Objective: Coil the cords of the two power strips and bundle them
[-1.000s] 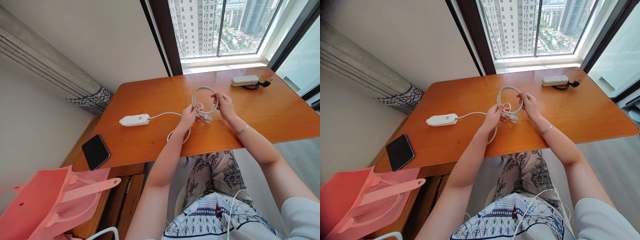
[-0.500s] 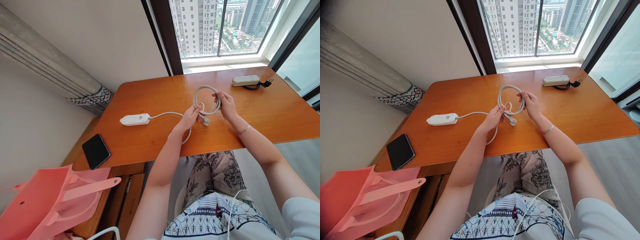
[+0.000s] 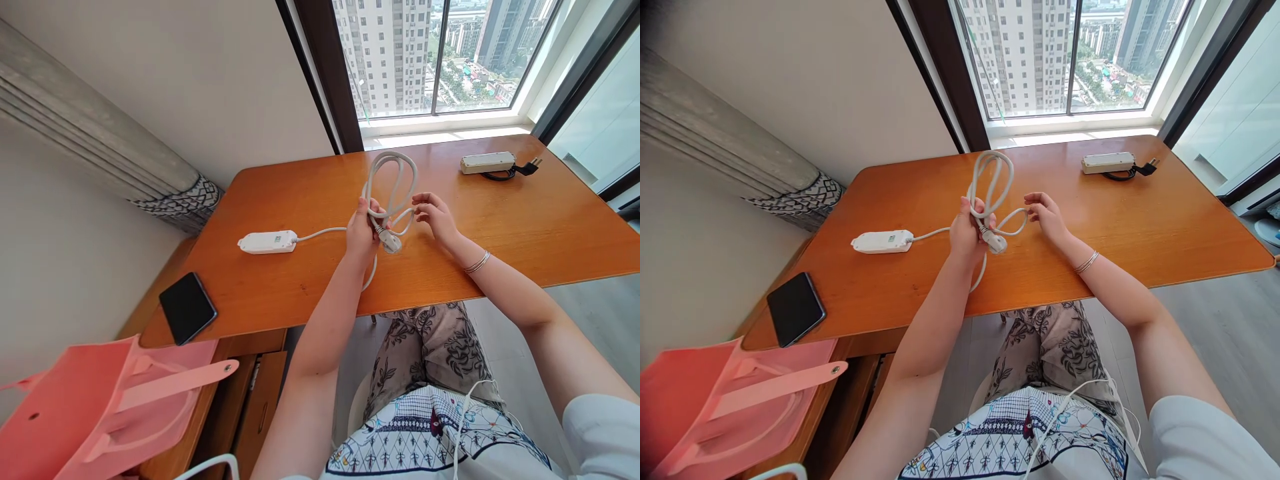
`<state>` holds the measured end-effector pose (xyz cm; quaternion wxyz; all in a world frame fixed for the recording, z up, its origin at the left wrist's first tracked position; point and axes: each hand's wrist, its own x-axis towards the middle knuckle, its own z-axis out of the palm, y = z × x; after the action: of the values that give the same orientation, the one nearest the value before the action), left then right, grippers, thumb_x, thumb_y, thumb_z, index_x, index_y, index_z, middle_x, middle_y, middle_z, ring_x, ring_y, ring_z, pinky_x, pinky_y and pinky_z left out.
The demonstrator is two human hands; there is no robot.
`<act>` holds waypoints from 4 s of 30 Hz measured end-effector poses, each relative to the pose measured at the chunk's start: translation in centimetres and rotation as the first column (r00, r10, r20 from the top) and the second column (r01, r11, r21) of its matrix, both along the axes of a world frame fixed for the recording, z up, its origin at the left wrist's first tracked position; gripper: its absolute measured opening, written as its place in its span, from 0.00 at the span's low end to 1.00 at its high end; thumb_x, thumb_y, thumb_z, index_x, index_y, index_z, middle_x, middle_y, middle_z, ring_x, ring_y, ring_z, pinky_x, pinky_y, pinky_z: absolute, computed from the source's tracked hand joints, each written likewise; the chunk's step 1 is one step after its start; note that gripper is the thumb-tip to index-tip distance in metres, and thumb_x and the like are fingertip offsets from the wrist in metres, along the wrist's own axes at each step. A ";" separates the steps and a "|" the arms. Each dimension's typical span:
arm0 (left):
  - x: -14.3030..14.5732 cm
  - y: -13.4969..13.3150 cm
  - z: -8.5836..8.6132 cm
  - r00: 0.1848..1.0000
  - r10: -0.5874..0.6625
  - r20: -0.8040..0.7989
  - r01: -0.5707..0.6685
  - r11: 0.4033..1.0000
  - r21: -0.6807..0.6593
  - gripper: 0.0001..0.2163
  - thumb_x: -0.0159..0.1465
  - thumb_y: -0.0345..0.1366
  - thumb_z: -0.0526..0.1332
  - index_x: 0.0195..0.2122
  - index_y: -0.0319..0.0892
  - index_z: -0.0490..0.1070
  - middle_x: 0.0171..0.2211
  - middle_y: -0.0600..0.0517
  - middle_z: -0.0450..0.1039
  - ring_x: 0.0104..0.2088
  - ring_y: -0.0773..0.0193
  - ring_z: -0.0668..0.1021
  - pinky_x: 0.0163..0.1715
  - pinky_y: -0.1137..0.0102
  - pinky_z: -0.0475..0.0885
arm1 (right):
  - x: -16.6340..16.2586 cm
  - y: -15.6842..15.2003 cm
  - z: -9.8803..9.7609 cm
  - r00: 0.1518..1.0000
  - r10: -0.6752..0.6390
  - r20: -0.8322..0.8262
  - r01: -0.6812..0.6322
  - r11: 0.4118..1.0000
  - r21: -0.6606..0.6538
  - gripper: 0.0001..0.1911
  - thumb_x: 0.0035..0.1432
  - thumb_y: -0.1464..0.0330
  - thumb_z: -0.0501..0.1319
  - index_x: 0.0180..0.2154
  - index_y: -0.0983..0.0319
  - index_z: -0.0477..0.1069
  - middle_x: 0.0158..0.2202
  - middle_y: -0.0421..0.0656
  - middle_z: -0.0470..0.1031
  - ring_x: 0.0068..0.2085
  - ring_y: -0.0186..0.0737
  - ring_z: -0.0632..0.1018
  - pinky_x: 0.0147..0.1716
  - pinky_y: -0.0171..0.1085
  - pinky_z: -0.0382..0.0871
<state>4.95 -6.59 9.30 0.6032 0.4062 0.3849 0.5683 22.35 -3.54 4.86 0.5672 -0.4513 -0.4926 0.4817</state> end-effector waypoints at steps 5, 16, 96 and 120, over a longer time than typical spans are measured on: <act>-0.7 0.1 1.2 0.978 0.117 0.175 -0.129 0.990 0.058 0.27 0.71 0.61 0.50 0.24 0.45 0.56 0.13 0.58 0.56 0.12 0.71 0.60 0.12 0.74 0.57 | -1.2 -1.0 -0.7 0.996 0.087 0.004 -0.087 0.996 0.004 0.22 0.44 0.68 0.72 0.41 0.57 0.67 0.41 0.40 0.75 0.44 0.37 0.76 0.44 0.37 0.75; -1.2 0.7 2.0 0.937 0.119 0.329 -0.124 0.992 -0.006 0.24 0.75 0.50 0.47 0.23 0.45 0.51 0.14 0.59 0.48 0.14 0.71 0.56 0.13 0.76 0.54 | -5.2 -3.8 -0.8 0.690 0.722 0.052 -0.720 0.692 -0.055 0.26 0.52 0.45 0.70 0.32 0.62 0.75 0.31 0.39 0.79 0.35 0.36 0.78 0.43 0.38 0.74; -0.8 2.5 -4.5 0.896 0.229 -0.380 -0.112 0.946 0.305 0.19 0.68 0.55 0.60 0.41 0.41 0.75 0.50 0.45 0.70 0.37 0.63 0.82 0.33 0.69 0.82 | -0.9 -3.0 2.7 0.907 0.284 -0.310 -0.316 0.947 -0.055 0.23 0.58 0.47 0.66 0.30 0.58 0.65 0.22 0.36 0.67 0.28 0.38 0.77 0.30 0.37 0.74; -0.4 2.3 -4.2 0.908 0.071 -0.413 0.006 0.983 0.182 0.17 0.69 0.51 0.61 0.37 0.40 0.72 0.56 0.43 0.64 0.40 0.65 0.78 0.29 0.73 0.80 | 1.3 -1.1 1.7 0.962 -0.100 0.256 0.012 0.946 0.324 0.32 0.52 0.42 0.69 0.49 0.56 0.74 0.42 0.43 0.79 0.33 0.36 0.77 0.33 0.37 0.75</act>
<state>4.53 -4.27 5.11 0.4584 0.5644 0.4591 0.5104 23.70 -4.64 6.60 0.5741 -0.4285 -0.6232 0.3136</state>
